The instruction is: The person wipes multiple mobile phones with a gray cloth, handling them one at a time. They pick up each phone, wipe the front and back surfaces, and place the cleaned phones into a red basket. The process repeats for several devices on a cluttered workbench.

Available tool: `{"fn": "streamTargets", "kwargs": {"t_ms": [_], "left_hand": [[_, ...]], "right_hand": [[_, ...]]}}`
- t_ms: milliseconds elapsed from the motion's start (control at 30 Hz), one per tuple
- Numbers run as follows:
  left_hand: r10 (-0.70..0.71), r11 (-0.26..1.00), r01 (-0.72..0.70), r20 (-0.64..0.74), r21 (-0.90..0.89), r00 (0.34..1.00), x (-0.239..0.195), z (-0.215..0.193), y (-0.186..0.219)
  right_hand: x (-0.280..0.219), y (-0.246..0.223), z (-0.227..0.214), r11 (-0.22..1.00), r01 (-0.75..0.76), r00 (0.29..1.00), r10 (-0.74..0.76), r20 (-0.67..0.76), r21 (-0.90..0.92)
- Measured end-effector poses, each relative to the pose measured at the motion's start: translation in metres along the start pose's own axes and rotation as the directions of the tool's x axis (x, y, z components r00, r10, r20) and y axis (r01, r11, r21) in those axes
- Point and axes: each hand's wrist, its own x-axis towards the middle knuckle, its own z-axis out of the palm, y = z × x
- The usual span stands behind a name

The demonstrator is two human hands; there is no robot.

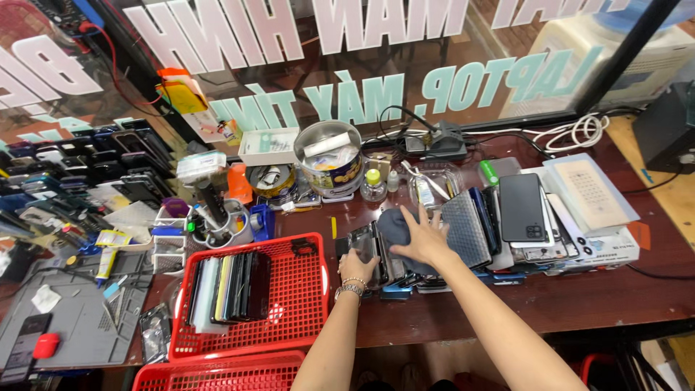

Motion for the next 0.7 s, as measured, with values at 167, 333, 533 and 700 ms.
{"fn": "streamTargets", "kwargs": {"t_ms": [167, 333, 533, 700], "left_hand": [[-0.041, 0.995, 0.047, 0.066, -0.088, 0.997, 0.002, 0.012, -0.009], [-0.029, 0.974, 0.042, 0.060, -0.224, 0.998, 0.018, 0.012, -0.027], [-0.104, 0.910, 0.082, -0.032, -0.406, 0.994, 0.055, -0.016, -0.047], [0.109, 0.153, 0.249, 0.267, -0.956, 0.958, 0.065, -0.051, -0.011]], "right_hand": [[-0.004, 0.023, 0.020, 0.989, -0.013, 0.996, 0.001, 0.085, 0.146], [0.001, 0.037, 0.032, 0.964, 0.085, 0.994, -0.065, -0.088, 0.251], [-0.004, 0.030, -0.009, 0.902, 0.130, 0.961, -0.012, -0.278, 0.412], [-0.015, -0.025, -0.020, 0.729, 0.487, 0.832, -0.218, -0.511, 0.481]]}}
